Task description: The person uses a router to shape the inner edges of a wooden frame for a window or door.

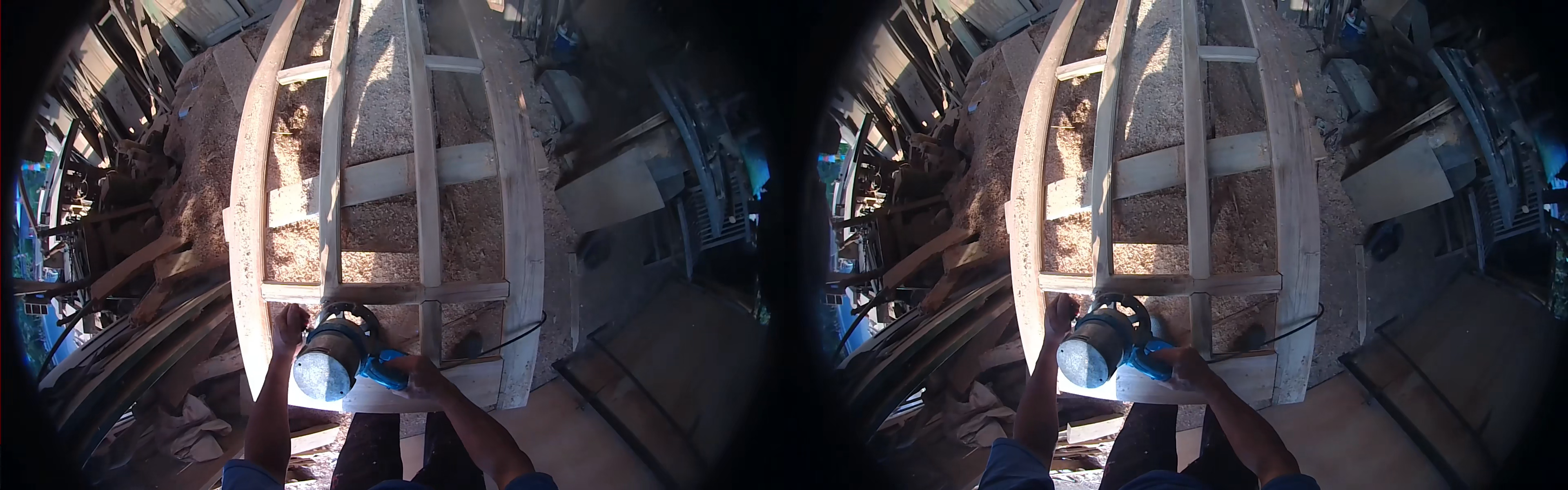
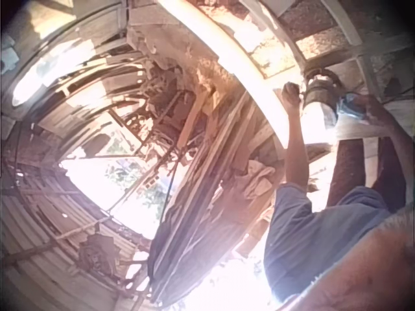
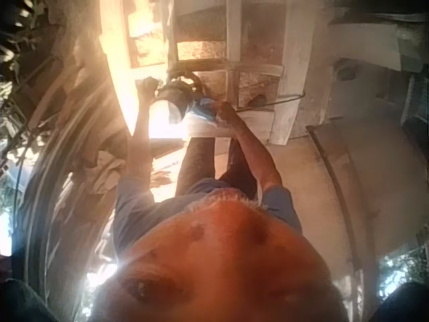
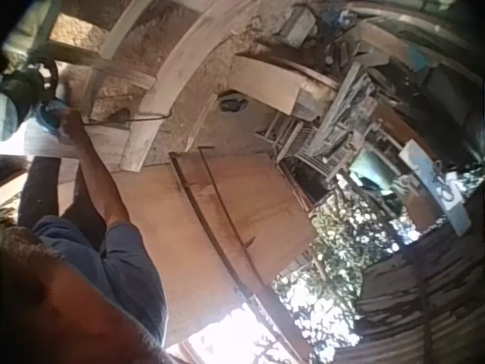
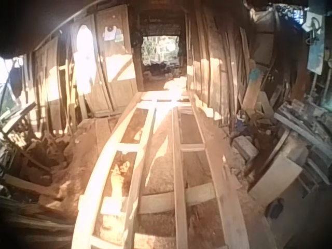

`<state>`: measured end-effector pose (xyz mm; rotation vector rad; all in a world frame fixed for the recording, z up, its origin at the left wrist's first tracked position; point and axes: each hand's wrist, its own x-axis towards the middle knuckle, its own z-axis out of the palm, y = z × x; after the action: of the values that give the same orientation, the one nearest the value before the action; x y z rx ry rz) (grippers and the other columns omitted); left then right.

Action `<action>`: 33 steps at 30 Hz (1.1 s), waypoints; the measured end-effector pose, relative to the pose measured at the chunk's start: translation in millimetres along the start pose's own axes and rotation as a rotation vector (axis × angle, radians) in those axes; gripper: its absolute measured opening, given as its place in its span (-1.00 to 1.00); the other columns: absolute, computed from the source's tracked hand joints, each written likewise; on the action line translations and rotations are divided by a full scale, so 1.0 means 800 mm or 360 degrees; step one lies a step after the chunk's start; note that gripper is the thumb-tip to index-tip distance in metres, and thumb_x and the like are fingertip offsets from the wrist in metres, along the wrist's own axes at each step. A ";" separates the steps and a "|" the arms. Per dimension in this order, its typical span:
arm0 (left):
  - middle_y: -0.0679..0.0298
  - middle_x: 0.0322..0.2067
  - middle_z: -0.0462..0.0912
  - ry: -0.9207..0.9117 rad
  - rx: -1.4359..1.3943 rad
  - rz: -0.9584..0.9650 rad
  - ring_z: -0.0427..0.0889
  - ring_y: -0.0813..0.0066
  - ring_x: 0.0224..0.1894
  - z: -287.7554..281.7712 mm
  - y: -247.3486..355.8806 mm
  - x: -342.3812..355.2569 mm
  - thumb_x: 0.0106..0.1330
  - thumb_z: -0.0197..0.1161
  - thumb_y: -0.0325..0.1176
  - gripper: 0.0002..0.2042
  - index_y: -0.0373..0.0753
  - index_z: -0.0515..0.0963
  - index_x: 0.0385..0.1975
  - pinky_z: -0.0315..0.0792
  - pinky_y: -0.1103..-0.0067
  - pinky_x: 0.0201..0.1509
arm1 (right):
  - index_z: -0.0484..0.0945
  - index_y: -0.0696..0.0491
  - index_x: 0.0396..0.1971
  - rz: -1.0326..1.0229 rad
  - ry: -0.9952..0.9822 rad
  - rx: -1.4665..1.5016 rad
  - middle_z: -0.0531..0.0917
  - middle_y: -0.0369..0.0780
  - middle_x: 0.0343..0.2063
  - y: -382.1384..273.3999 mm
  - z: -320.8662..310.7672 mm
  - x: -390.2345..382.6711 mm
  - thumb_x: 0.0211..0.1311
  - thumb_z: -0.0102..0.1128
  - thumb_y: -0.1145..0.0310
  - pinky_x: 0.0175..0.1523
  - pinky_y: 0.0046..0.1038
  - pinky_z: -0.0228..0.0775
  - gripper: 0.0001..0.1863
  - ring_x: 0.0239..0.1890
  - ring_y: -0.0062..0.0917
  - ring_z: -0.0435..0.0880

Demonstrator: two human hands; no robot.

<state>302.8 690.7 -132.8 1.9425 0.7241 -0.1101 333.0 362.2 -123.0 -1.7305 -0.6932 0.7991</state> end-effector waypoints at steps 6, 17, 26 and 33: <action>0.23 -0.62 0.52 -0.0002 0.0010 -0.0072 0.47 0.50 -0.55 0.002 -0.007 -0.011 0.50 -0.16 -0.06 -0.50 -0.32 0.50 -0.53 0.33 0.51 -0.41 | 0.65 -0.01 -0.11 0.0003 -0.0062 -0.0015 0.71 -0.11 -0.28 -0.003 -0.002 -0.011 -0.29 0.52 0.43 -0.10 -0.34 0.58 -0.45 -0.23 -0.28 0.74; 0.26 -0.64 0.51 0.0112 -0.0108 -0.0189 0.46 0.52 -0.56 0.010 -0.026 -0.071 0.50 -0.13 -0.10 -0.53 -0.31 0.50 -0.55 0.32 0.52 -0.43 | 0.66 -0.01 -0.16 -0.0012 -0.0052 0.0004 0.71 -0.11 -0.32 0.005 0.018 -0.045 -0.25 0.53 0.39 -0.13 -0.31 0.57 -0.51 -0.25 -0.25 0.73; 0.30 -0.67 0.48 0.0184 -0.0156 -0.0193 0.40 0.57 -0.60 0.012 -0.053 -0.099 0.50 -0.13 -0.10 -0.54 -0.28 0.49 -0.57 0.27 0.56 -0.49 | 0.66 -0.02 -0.13 -0.0059 -0.0161 -0.0048 0.72 -0.13 -0.29 0.010 0.013 -0.052 -0.18 0.51 0.36 -0.10 -0.31 0.57 -0.53 -0.24 -0.27 0.73; 0.31 -0.66 0.51 0.0280 -0.0246 -0.0321 0.45 0.57 -0.60 0.006 -0.106 -0.120 0.51 -0.16 -0.10 -0.52 -0.28 0.51 -0.55 0.32 0.58 -0.48 | 0.65 -0.01 -0.09 -0.0089 -0.0332 -0.0031 0.71 -0.10 -0.25 0.006 -0.013 -0.031 -0.09 0.42 0.42 -0.03 -0.33 0.55 -0.56 -0.19 -0.24 0.72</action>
<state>180.9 670.5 -166.0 1.7429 1.0153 -0.0054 326.4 335.3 -121.0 -1.6520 -0.8885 0.9454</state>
